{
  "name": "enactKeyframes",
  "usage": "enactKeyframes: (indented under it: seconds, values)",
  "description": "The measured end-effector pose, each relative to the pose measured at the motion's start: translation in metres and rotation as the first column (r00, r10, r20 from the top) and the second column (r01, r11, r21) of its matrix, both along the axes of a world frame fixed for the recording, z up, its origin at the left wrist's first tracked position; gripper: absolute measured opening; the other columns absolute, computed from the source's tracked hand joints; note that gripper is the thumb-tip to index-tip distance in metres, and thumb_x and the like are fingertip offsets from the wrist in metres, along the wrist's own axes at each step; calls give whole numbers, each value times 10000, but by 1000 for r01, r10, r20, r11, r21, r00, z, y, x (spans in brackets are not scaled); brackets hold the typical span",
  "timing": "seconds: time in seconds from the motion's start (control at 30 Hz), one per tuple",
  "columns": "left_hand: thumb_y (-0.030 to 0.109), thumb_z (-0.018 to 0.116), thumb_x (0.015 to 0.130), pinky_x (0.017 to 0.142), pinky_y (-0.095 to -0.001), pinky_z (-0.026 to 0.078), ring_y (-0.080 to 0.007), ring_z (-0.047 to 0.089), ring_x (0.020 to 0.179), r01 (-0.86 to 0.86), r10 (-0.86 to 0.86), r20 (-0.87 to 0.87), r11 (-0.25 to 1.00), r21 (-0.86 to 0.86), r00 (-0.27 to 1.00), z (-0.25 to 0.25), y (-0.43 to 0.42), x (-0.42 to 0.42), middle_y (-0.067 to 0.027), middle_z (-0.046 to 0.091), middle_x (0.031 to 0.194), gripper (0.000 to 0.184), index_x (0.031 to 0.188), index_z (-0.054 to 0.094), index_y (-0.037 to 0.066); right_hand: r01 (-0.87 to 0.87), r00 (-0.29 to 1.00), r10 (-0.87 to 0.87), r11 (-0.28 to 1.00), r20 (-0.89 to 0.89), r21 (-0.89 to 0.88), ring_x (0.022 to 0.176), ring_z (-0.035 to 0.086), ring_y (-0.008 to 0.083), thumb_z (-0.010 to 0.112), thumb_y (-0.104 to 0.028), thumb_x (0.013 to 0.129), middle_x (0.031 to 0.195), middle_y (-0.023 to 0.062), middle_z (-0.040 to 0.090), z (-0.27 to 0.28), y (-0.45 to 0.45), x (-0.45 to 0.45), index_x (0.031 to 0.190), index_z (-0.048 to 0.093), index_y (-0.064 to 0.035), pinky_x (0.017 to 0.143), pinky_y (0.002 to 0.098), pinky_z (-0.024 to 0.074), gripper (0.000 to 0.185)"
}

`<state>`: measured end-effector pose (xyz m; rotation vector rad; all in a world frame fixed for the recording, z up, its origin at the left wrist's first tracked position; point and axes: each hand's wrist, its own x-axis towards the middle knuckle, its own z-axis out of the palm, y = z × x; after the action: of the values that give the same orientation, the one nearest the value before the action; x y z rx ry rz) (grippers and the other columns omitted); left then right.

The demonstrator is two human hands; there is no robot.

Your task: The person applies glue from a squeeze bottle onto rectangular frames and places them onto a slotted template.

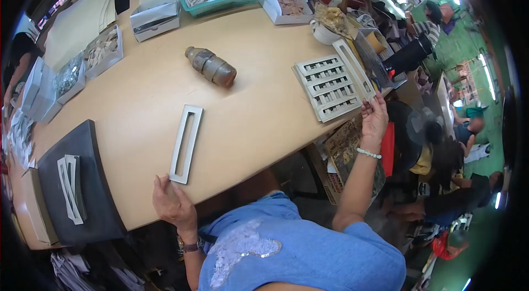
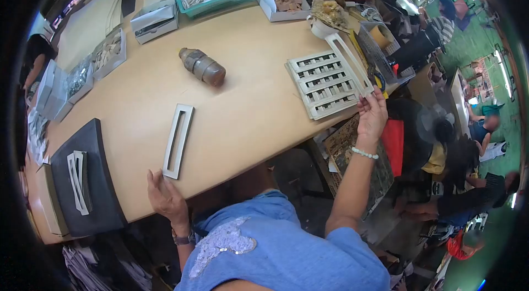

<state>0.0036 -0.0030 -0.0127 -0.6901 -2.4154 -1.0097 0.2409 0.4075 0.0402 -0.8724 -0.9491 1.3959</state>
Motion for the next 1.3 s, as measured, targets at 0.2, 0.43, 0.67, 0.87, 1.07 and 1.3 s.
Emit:
enactKeyframes:
  seconds: [0.2, 0.43, 0.67, 0.87, 1.07, 1.3]
  values:
    - [25, 550, 861, 862, -398, 445, -296, 606, 970, 2, -2, -5, 1000, -6, 1000, 1, 0, 1, -149, 639, 1039, 414, 1265, 483, -38, 67, 995, -65, 997, 73, -26, 771, 636, 161, 604, -2, 830, 935, 82, 616, -25, 14, 16, 1126, 532, -31, 670, 261, 543, 306]
    - [35, 547, 870, 851, -398, 448, -294, 607, 966, -5, 4, -19, 1000, -23, 1000, 1, 0, 0, -145, 639, 1035, 401, 1262, 489, -30, 57, 996, -53, 997, 77, -48, 770, 642, 164, 621, -11, 826, 907, 74, 625, -29, 20, 9, 1132, 531, -26, 673, 261, 541, 320]
    - [34, 548, 876, 856, -395, 453, -295, 612, 968, 1, -2, -18, 1000, -16, 1000, 0, -1, 0, -147, 638, 1045, 391, 1258, 492, -29, 96, 976, -89, 995, 196, -28, 687, 637, 148, 608, -83, 863, 855, 73, 621, -28, 15, 4, 1153, 527, -11, 616, 242, 529, 310]
    - [34, 553, 874, 857, -395, 455, -294, 612, 977, 6, -6, -20, 1000, 1, 1000, -2, -2, 0, -153, 640, 1042, 397, 1258, 487, -38, 267, 840, -276, 960, 466, 88, 639, 590, 100, 571, -146, 902, 817, 42, 591, -18, -10, 14, 1126, 552, 6, 571, 219, 485, 272]
    - [53, 562, 863, 857, -396, 454, -296, 607, 956, 23, -22, -10, 999, 31, 1000, -2, -3, -1, -151, 642, 1032, 416, 1264, 489, -27, 70, 834, -279, 909, 475, 411, 676, 542, 77, 551, -154, 916, 846, 21, 576, 5, -51, -46, 1097, 572, 21, 583, 216, 450, 253]
    - [103, 595, 841, 836, -416, 443, -312, 601, 943, 31, -30, -7, 998, 58, 1000, 3, -3, -1, -123, 656, 1003, 405, 1216, 510, -24, -547, 634, -122, 627, 764, 554, 799, 597, 254, 631, -341, 844, 948, 150, 611, 15, -94, -204, 1170, 534, 15, 733, 354, 490, 492]
